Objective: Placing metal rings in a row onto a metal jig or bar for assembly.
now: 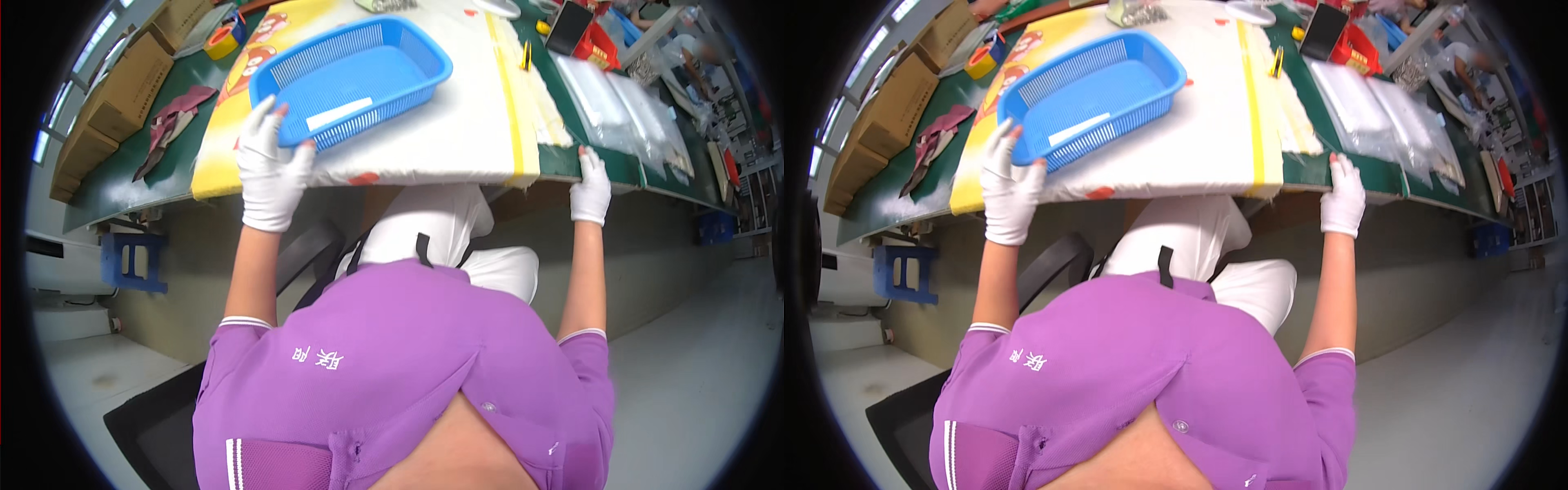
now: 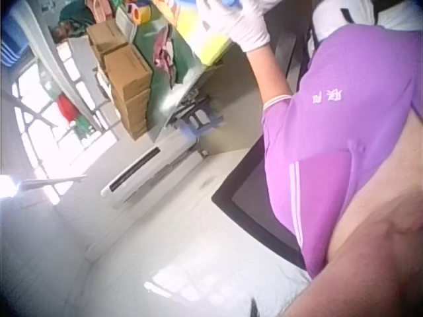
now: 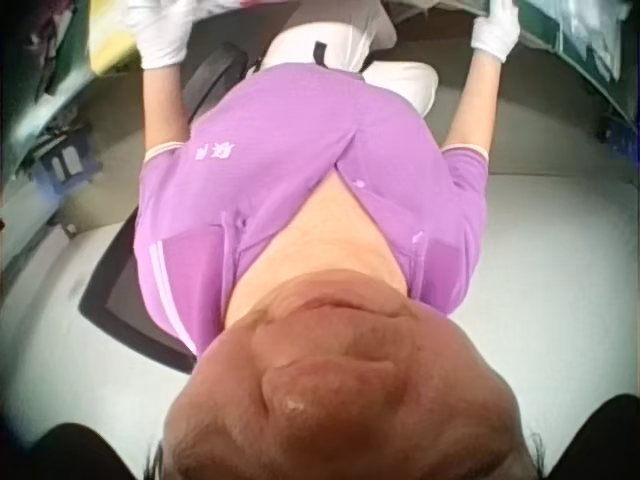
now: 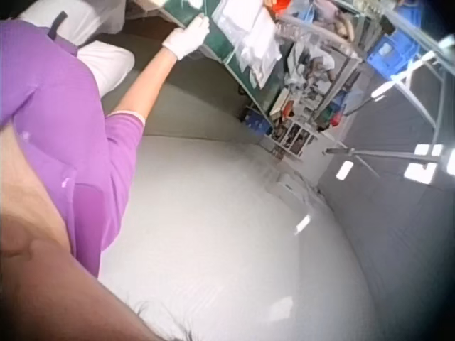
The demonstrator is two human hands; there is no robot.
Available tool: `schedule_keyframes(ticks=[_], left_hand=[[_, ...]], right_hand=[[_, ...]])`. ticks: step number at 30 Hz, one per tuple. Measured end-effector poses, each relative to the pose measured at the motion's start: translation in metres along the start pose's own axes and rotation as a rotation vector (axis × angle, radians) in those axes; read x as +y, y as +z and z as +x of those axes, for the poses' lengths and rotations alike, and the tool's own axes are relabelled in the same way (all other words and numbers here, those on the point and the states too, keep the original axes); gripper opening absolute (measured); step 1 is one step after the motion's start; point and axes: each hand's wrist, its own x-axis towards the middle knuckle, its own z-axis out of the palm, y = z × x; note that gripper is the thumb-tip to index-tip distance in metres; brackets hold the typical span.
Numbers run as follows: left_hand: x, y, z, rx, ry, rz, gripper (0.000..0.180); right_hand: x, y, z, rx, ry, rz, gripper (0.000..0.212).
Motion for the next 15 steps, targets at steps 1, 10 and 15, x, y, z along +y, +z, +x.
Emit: schedule_keyframes(ticks=[1,10,15], left_hand=[[0.000,0.002,-0.003,-0.050,0.002,0.059,0.057],[-0.043,-0.004,0.003,-0.005,0.104,0.015,0.031],[-0.083,-0.023,0.034,0.177,0.196,0.098,0.029]], right_hand=[[0.003,0.004,-0.003,0.046,-0.025,-0.006,0.065],[-0.011,-0.007,-0.011,0.015,0.148,0.064,0.060],[0.014,-0.011,0.000,-0.115,0.333,0.272,0.061]])
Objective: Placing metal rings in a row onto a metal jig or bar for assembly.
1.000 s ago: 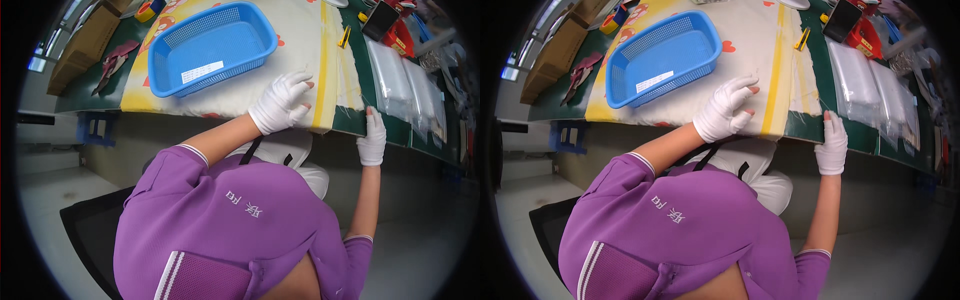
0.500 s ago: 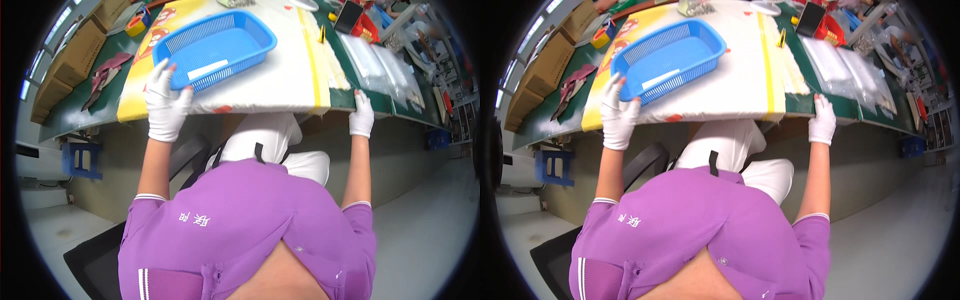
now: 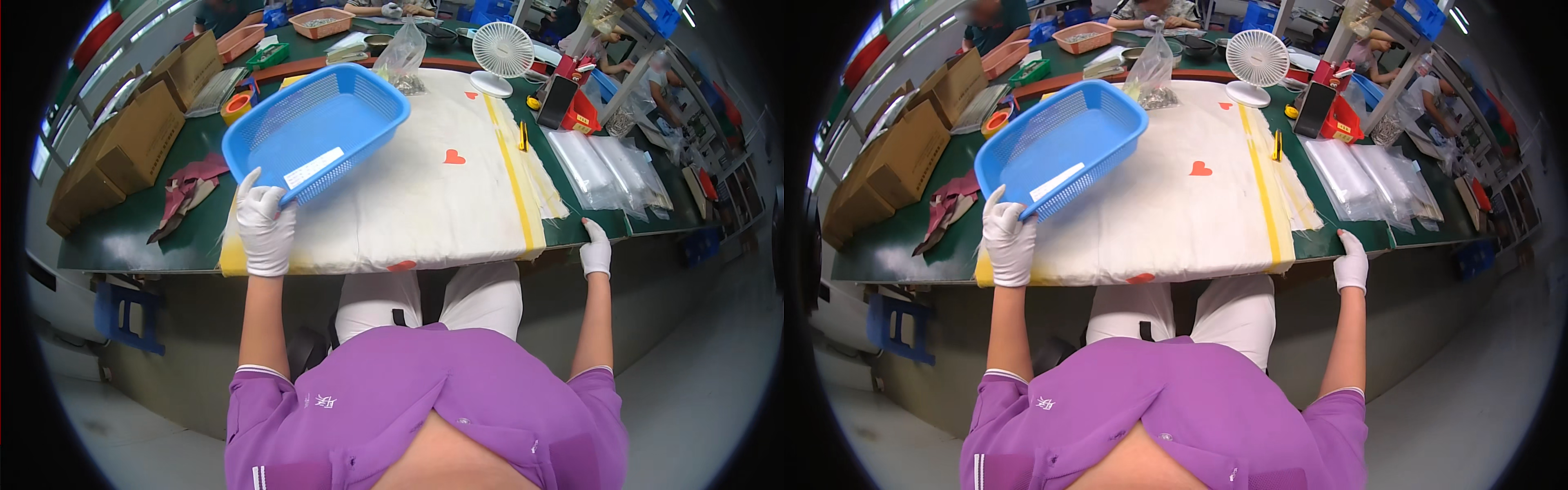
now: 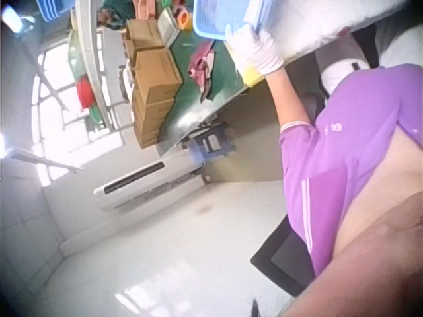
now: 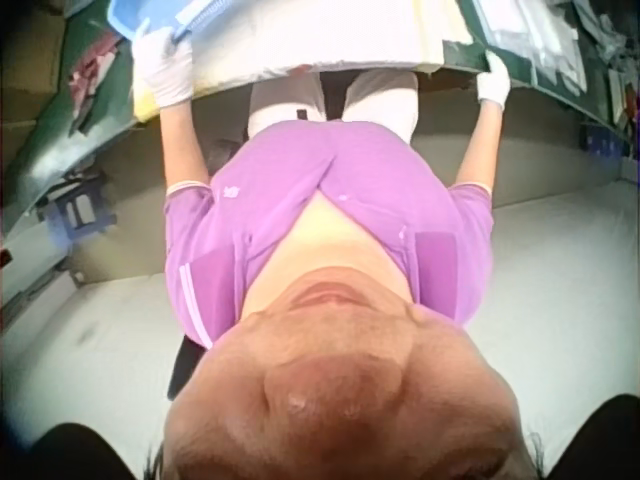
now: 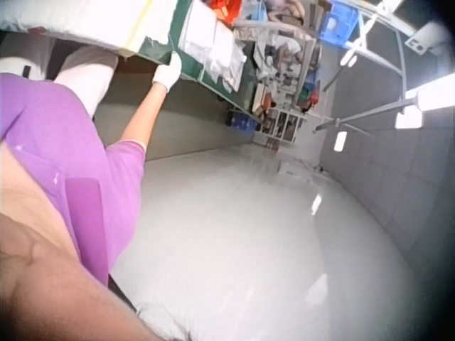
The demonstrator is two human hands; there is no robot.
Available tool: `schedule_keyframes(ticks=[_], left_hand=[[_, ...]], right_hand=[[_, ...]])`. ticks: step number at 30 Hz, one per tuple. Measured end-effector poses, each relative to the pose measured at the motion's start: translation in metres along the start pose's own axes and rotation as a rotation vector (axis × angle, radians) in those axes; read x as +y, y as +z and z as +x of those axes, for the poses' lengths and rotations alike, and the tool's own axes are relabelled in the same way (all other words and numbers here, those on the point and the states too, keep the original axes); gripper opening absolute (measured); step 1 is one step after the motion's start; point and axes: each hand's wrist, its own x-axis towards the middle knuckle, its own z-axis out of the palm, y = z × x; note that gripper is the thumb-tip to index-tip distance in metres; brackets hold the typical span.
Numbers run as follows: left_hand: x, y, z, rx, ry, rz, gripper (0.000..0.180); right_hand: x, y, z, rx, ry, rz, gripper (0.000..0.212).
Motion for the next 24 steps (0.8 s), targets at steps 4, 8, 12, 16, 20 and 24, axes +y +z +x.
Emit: schedule_keyframes(ticks=[4,8,12,16,20,24], left_hand=[[-0.035,0.007,0.002,-0.054,-0.061,0.153,0.026],[-0.049,0.035,-0.025,-0.170,-0.128,0.251,0.053],[-0.050,0.030,-0.028,-0.138,-0.147,0.208,0.063],[-0.049,0.032,-0.027,-0.106,-0.136,0.130,0.062],[-0.050,0.036,-0.025,-0.101,-0.160,0.119,0.053],[-0.053,0.035,-0.030,-0.126,-0.217,0.120,0.046]], right_hand=[[-0.077,0.010,0.035,0.234,-0.044,0.071,0.044],[-0.215,0.041,0.081,0.002,-0.309,0.451,0.037],[-0.339,0.082,0.143,-0.047,-0.556,0.131,0.054],[-0.391,0.121,0.216,0.246,-0.645,-0.416,0.048],[-0.388,0.156,0.241,0.156,-0.718,-0.299,0.045],[-0.385,0.172,0.191,-0.033,-0.939,-0.229,0.013]])
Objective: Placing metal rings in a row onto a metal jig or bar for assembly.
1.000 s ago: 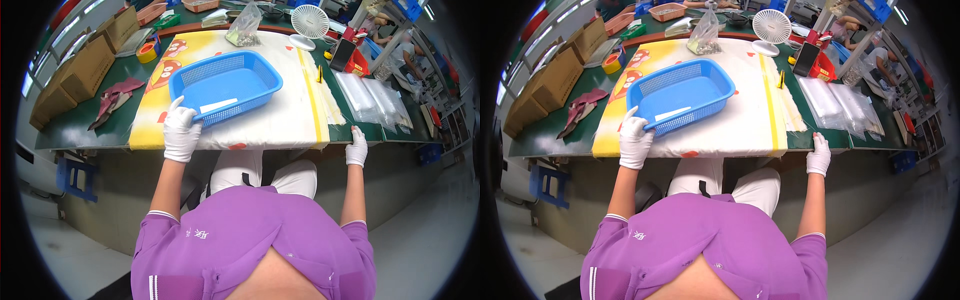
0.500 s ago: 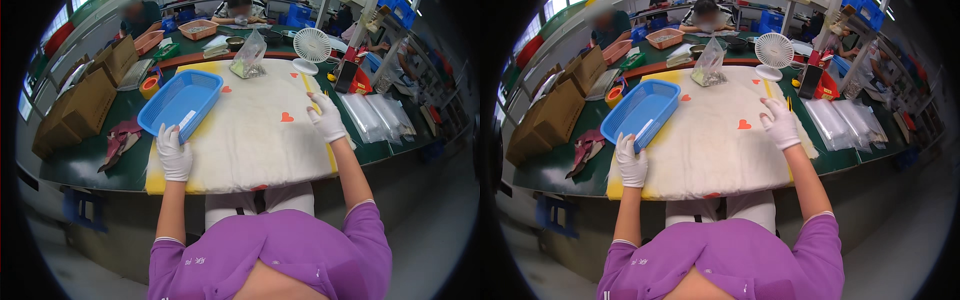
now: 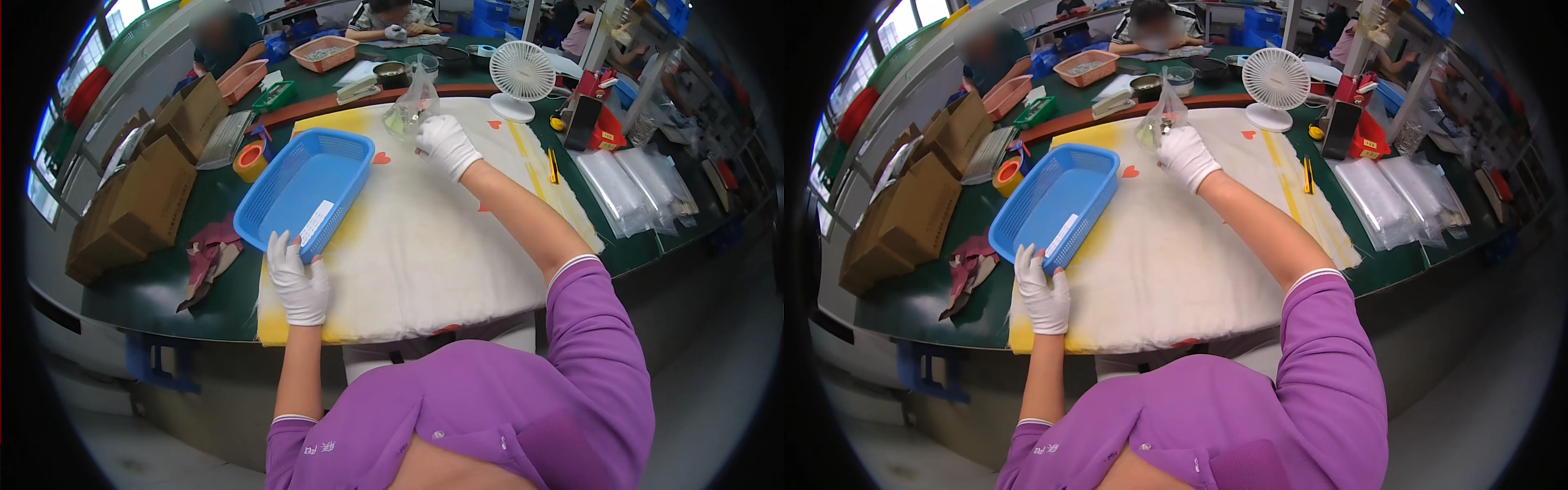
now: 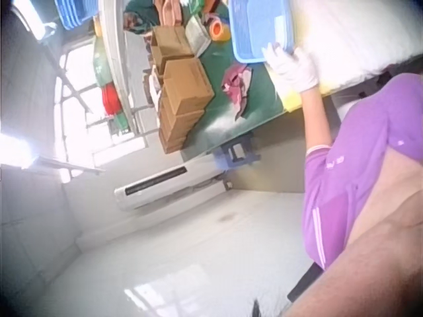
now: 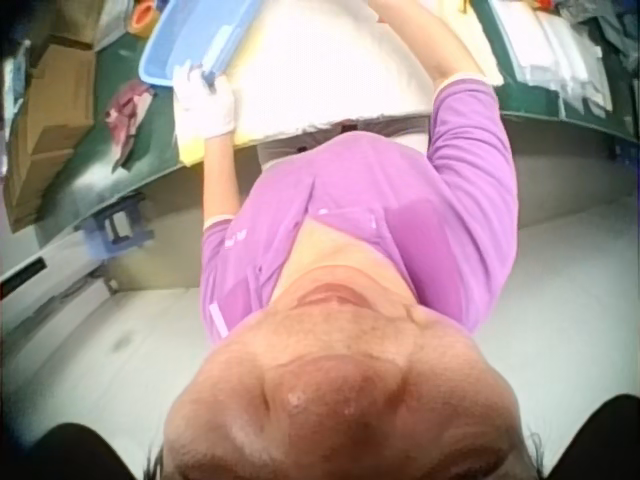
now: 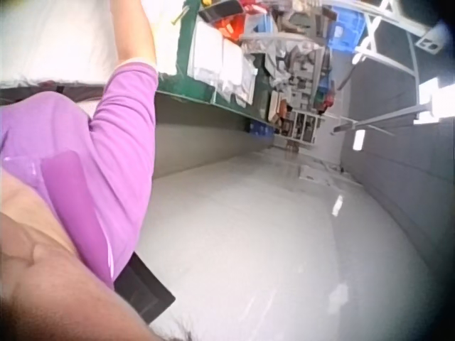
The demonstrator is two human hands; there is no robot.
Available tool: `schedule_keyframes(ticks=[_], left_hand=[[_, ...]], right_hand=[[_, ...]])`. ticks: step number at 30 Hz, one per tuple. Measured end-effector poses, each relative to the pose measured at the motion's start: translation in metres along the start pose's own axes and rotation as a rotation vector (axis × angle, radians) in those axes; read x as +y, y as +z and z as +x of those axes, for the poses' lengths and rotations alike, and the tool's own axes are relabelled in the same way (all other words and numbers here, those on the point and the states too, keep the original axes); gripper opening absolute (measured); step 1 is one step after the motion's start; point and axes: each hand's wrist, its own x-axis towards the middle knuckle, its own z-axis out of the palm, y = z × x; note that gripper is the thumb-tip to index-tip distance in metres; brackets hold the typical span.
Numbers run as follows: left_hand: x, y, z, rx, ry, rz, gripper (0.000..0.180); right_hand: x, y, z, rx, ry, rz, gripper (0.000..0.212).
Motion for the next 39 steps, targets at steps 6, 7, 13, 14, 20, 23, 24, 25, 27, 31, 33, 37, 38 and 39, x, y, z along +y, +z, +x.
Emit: schedule_keyframes(ticks=[6,7,13,14,20,23,24,25,27,31,33,37,38,39], left_hand=[[0.002,-0.004,0.005,0.009,0.009,0.035,0.043],[0.002,-0.003,0.006,0.010,0.001,0.048,0.042],[0.003,-0.002,0.004,-0.012,-0.004,0.077,0.039],[0.003,-0.002,0.006,-0.011,0.007,0.085,0.039],[0.006,-0.003,0.003,0.000,-0.014,0.106,0.037],[0.012,-0.006,0.005,0.085,-0.021,0.188,0.040],[0.015,-0.008,0.007,0.080,-0.020,0.188,0.040],[0.022,-0.010,0.009,0.080,-0.066,0.123,0.041],[0.033,-0.001,0.013,0.085,-0.005,-0.028,0.048],[0.094,0.047,0.065,-0.193,0.011,-0.279,0.060],[0.113,0.092,0.090,-0.349,-0.341,-0.369,0.069],[0.108,0.150,0.110,-0.384,-0.393,-0.182,0.062],[0.104,0.158,0.112,-0.449,-0.419,-0.165,0.056],[0.093,0.165,0.105,-0.467,-0.430,-0.168,0.033]], right_hand=[[-0.009,-0.008,-0.043,0.002,0.383,0.422,0.035],[-0.006,-0.008,-0.040,-0.002,0.380,0.420,0.035],[0.011,-0.018,0.018,0.134,0.652,0.254,0.048],[0.015,-0.016,0.023,0.082,0.625,0.255,0.048],[-0.035,0.033,0.002,0.233,-0.152,-0.034,0.015],[-0.061,0.044,-0.036,0.314,-0.239,-0.018,0.010],[-0.063,0.040,-0.043,0.081,-0.226,0.026,0.011],[-0.062,0.036,-0.049,-0.152,-0.212,0.071,0.012],[-0.051,0.019,-0.057,-0.065,-0.218,0.154,0.012],[-0.034,-0.001,-0.054,0.272,-0.169,-0.064,0.013],[-0.022,0.011,-0.049,0.164,-0.119,-0.104,0.013],[-0.030,0.003,-0.050,-0.330,0.024,-0.069,0.016],[-0.031,0.002,-0.056,-0.331,0.023,-0.083,0.016],[-0.029,0.003,-0.064,-0.370,0.012,-0.013,0.019]])
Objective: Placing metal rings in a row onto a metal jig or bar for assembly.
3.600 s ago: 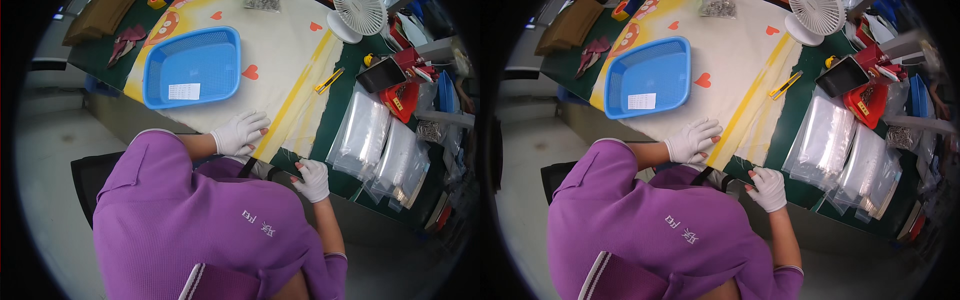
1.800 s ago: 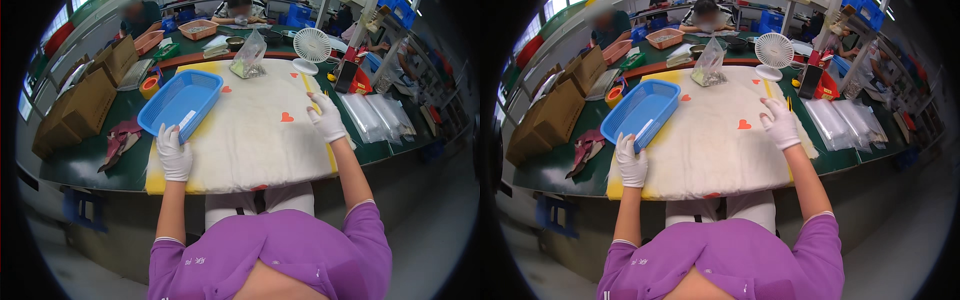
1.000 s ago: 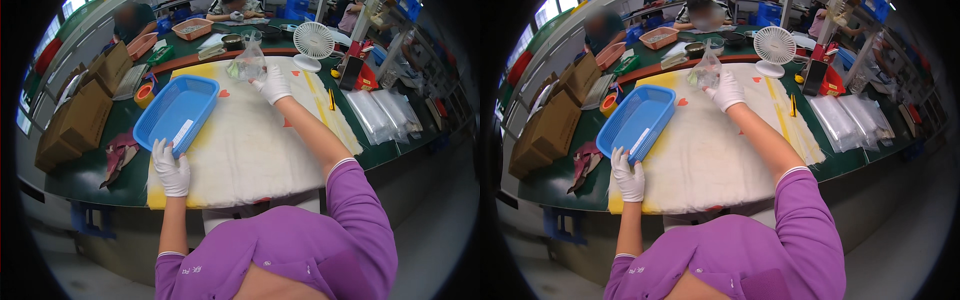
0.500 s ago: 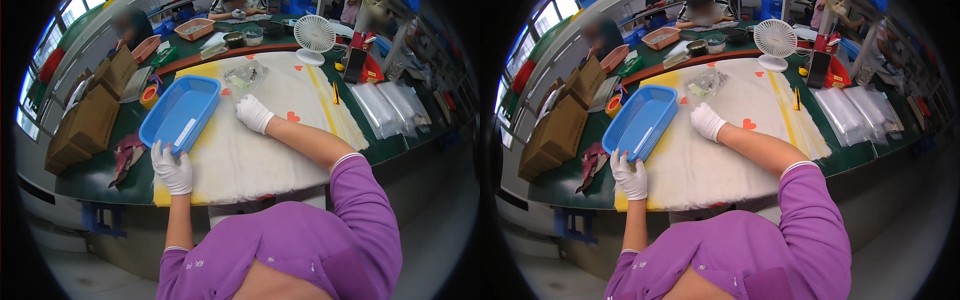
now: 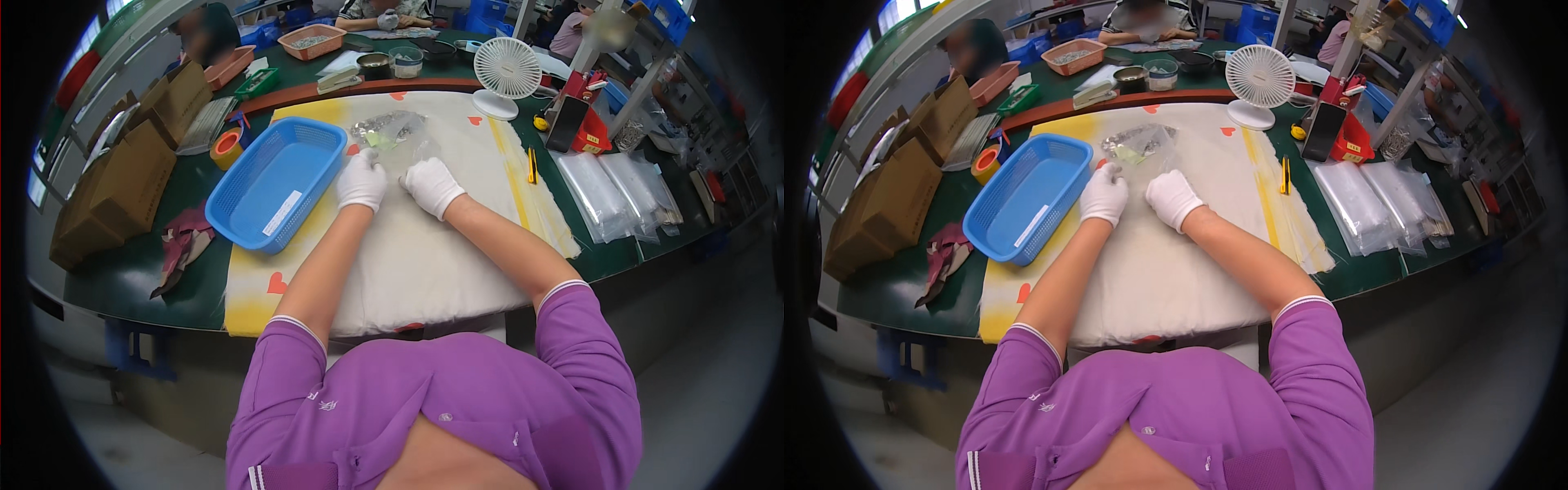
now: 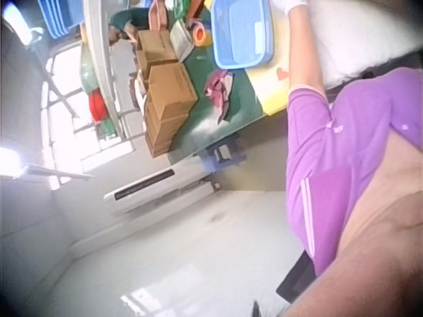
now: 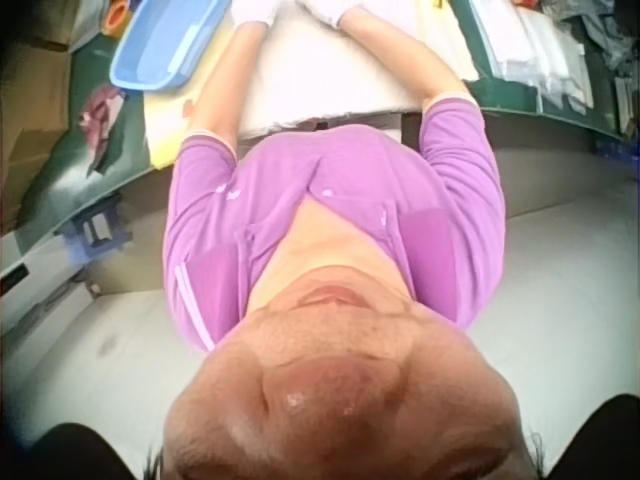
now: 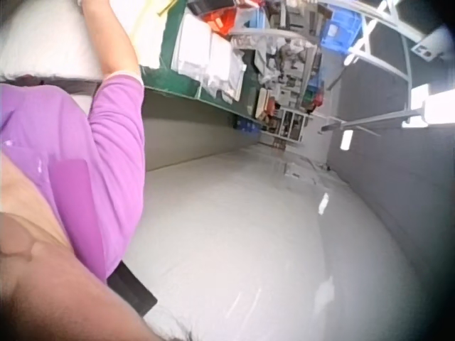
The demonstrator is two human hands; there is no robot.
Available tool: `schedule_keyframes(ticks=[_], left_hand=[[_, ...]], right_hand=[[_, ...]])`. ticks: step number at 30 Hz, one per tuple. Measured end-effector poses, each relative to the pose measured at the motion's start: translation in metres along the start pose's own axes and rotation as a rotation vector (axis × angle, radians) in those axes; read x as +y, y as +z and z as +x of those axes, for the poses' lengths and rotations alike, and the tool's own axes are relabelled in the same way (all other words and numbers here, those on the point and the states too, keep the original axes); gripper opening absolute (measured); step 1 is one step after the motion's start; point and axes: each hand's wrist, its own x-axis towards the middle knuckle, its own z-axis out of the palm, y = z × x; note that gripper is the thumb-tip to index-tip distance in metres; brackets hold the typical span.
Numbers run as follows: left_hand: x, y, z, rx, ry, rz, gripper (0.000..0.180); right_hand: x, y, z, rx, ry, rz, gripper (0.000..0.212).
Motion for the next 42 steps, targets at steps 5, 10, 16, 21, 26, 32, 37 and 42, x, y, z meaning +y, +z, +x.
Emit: schedule_keyframes(ticks=[5,10,16,21,26,32,37,42], left_hand=[[-0.035,0.011,-0.010,0.339,0.180,-0.414,0.016],[-0.016,0.009,-0.022,0.473,0.467,-0.494,0.023],[-0.014,0.003,-0.027,0.247,0.449,-0.436,0.028],[-0.017,0.009,-0.024,0.150,0.388,-0.369,0.034],[-0.008,0.000,-0.028,0.061,0.480,-0.363,0.039],[-0.014,0.002,-0.029,-0.003,0.539,-0.374,0.037],[-0.010,0.003,-0.030,0.029,0.536,-0.422,0.035],[-0.011,0.002,-0.031,0.048,0.526,-0.409,0.035]], right_hand=[[0.016,-0.011,-0.007,-0.152,0.019,0.405,0.022],[0.006,-0.014,0.065,-0.006,0.307,0.354,0.032],[0.032,0.019,0.129,-0.020,0.399,0.314,0.034],[0.038,0.015,0.125,0.013,0.308,0.431,0.036],[0.040,0.058,0.091,0.361,0.265,0.379,0.029],[0.026,0.040,0.024,0.214,0.288,0.517,0.027],[0.035,0.043,0.041,0.396,0.122,0.700,0.034],[0.023,0.035,0.110,0.211,0.042,0.565,0.034]])
